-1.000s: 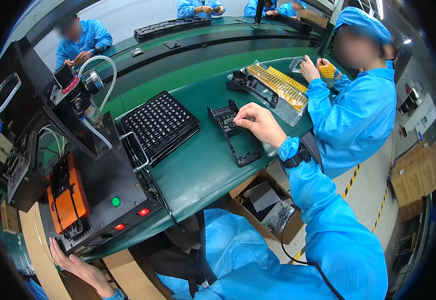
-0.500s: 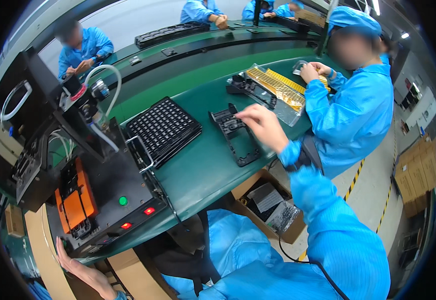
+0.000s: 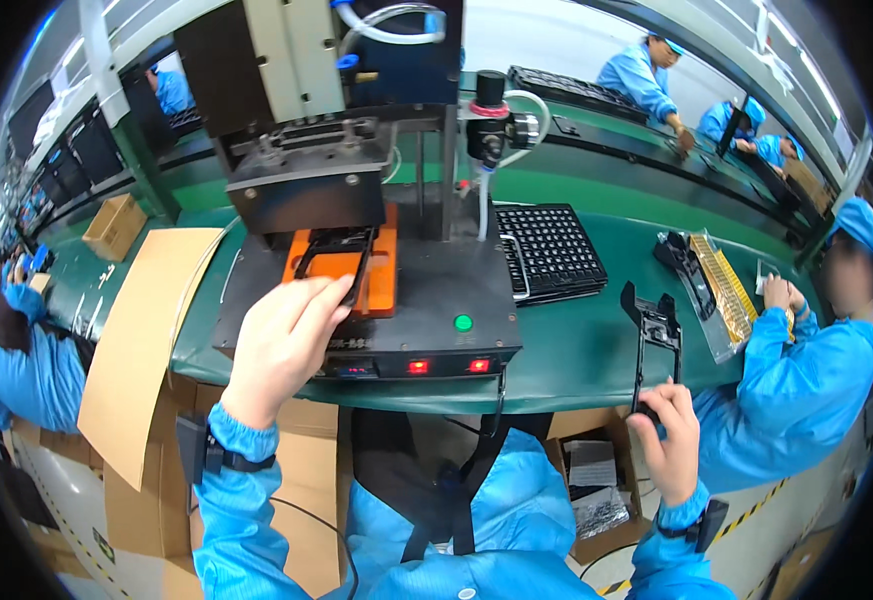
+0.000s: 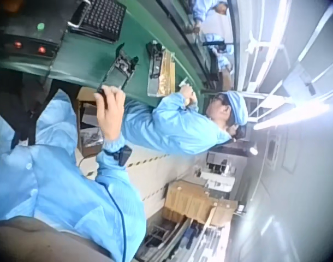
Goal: The recorder is assembling electronic components using a press machine at a factory workstation.
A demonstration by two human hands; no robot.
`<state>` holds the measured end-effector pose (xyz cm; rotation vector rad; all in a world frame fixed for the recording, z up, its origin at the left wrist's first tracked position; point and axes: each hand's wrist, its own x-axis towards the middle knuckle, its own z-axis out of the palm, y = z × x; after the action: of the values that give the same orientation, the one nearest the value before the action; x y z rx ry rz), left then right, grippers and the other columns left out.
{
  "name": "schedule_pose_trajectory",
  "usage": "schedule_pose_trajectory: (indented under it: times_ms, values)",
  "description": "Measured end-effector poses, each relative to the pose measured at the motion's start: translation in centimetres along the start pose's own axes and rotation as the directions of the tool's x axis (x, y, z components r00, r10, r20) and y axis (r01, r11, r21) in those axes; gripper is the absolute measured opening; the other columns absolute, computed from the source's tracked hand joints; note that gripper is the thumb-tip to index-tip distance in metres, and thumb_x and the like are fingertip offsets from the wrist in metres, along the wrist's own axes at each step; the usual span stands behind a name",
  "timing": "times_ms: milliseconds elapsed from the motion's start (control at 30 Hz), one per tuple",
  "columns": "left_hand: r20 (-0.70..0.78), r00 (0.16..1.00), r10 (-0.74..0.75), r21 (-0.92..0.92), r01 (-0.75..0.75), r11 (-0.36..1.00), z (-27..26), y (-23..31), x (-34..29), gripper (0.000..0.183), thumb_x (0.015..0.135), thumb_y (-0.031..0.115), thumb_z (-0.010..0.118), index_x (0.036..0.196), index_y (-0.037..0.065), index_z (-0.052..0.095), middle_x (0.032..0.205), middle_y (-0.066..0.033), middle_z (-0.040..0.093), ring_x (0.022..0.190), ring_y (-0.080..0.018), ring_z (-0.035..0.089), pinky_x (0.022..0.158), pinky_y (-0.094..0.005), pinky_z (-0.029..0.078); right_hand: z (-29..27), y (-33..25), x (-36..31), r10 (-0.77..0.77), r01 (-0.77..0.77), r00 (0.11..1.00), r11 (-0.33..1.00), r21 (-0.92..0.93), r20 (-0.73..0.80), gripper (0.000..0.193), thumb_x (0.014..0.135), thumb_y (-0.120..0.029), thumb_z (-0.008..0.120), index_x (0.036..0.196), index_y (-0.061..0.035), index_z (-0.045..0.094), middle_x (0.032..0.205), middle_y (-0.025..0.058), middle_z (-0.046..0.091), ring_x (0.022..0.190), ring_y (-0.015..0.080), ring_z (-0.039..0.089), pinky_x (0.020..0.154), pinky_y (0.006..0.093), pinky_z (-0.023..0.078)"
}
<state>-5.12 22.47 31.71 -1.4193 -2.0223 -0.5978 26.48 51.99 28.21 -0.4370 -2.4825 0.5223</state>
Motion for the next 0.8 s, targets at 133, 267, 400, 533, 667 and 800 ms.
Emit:
schedule_pose_trajectory:
  times_ms: [133,267,400,533,667,800]
  values:
    - [-0.13,0.974,0.188,0.041,-0.184,0.982,0.1,0.7,0.9,0.041,0.07,0.007,0.08,0.108,0.0,0.067,0.09,-0.0122,0.063,0.077,-0.0303,0.061,0.068,-0.0391,0.051,0.0,-5.9,-0.3,-0.099,0.1,0.995,0.989,0.106,-0.008,0.037,0.071,-0.012,0.083,0.102,-0.0007,0.066,0.095,0.0122,0.057,0.087,0.0317,0.056,0.095,0.0448,0.047]
    - [-0.283,0.915,0.288,0.139,-0.259,0.956,-0.9,1.2,-3.7,0.039,0.069,0.006,0.083,0.105,-0.002,0.069,0.09,-0.0104,0.062,0.073,-0.0255,0.06,0.062,-0.0376,0.048,1.3,-11.0,0.6,-0.276,0.27,0.961,0.952,0.144,0.019,0.035,0.071,-0.017,0.084,0.099,-0.0022,0.068,0.091,0.0109,0.056,0.084,0.0292,0.057,0.074,0.0375,0.048]
    - [-0.732,0.669,-0.129,0.001,0.19,0.982,-4.8,4.2,-13.9,0.031,0.108,0.026,0.041,0.114,0.0,0.057,0.087,-0.0082,0.056,0.074,-0.0197,0.052,0.067,-0.0333,0.047,5.4,-14.6,2.3,-0.419,0.372,0.903,0.871,0.322,0.091,0.037,0.069,-0.018,0.085,0.1,-0.0038,0.069,0.091,0.0096,0.057,0.084,0.0291,0.056,0.073,0.0389,0.048]
    - [-0.508,-0.083,-0.858,-0.809,0.387,0.441,-5.5,6.9,-21.6,0.022,0.106,0.025,0.049,0.102,0.004,0.056,0.081,-0.0002,0.052,0.069,-0.0061,0.043,0.06,-0.0226,0.035,6.8,-16.7,3.9,-0.498,0.472,0.865,0.848,0.241,0.058,0.036,0.077,-0.021,0.08,0.102,0.0013,0.066,0.094,0.0143,0.055,0.085,0.0307,0.055,0.075,0.0394,0.047]
    - [-0.251,-0.386,-0.887,-0.939,0.321,0.126,-4.5,1.5,-38.4,0.027,0.104,0.031,0.054,0.093,0.007,0.058,0.075,0.0025,0.052,0.06,-0.0055,0.041,0.055,-0.022,0.034,8.8,-18.2,5.6,-0.493,0.485,0.87,0.854,0.189,-0.003,0.037,0.074,-0.012,0.08,0.105,0.0042,0.065,0.096,0.0158,0.053,0.088,0.0315,0.055,0.081,0.039,0.046]
    - [-0.231,-0.688,-0.688,-0.955,0.296,0.024,-7.7,-2.6,-53.0,0.026,0.104,0.03,0.051,0.091,0.009,0.058,0.071,0.0005,0.056,0.054,-0.008,0.043,0.049,-0.0251,0.035,10.6,-19.9,6.5,-0.517,0.501,0.852,0.851,0.161,0.084,0.028,0.088,-0.014,0.069,0.109,0.0044,0.063,0.103,0.0167,0.053,0.093,0.0312,0.056,0.084,0.0378,0.046]
